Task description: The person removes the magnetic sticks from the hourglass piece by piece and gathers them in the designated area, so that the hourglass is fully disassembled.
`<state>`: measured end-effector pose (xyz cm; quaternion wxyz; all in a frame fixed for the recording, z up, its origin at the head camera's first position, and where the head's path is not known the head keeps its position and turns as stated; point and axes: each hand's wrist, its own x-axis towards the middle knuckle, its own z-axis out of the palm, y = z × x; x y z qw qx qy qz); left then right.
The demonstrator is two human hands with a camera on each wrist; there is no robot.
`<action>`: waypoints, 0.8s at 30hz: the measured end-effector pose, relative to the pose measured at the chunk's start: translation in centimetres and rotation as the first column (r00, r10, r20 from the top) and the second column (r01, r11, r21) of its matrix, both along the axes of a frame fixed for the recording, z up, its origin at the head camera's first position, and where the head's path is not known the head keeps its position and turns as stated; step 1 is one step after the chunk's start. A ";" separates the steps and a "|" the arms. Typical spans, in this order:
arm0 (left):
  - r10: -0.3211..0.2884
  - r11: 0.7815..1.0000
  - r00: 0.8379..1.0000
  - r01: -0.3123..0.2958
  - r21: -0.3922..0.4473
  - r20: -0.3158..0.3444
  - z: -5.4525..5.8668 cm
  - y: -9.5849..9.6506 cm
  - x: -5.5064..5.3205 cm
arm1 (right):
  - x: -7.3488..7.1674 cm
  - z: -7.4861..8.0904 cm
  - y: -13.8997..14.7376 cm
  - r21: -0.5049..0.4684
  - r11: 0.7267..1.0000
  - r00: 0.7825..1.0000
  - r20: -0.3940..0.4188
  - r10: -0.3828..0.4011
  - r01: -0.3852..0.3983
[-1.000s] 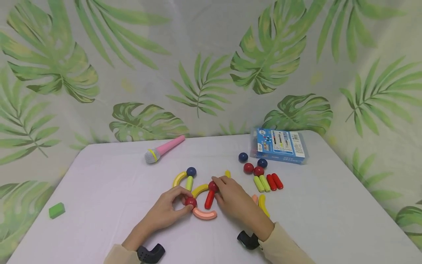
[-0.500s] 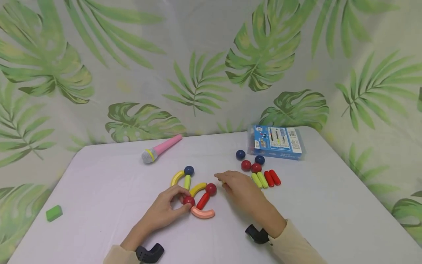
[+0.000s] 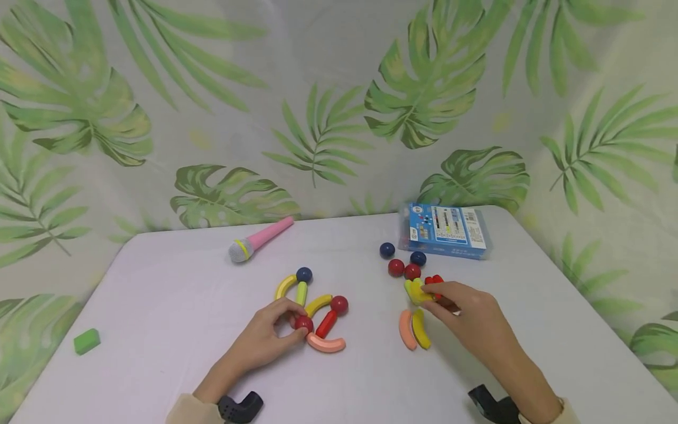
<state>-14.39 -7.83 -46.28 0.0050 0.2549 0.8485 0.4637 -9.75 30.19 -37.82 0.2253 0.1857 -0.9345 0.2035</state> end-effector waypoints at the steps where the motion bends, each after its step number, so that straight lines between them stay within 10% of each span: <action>1: 0.000 1.000 1.000 0.000 -0.002 -0.002 0.0 0.0 0.0 | 0.5 -0.4 0.5 0.002 1.000 1.000 0.017 -0.024 0.024; 24: 0.005 1.000 1.000 -0.005 0.004 -0.011 -0.1 0.0 0.0 | 1.9 -4.3 1.8 0.108 0.990 0.886 0.446 -0.130 0.091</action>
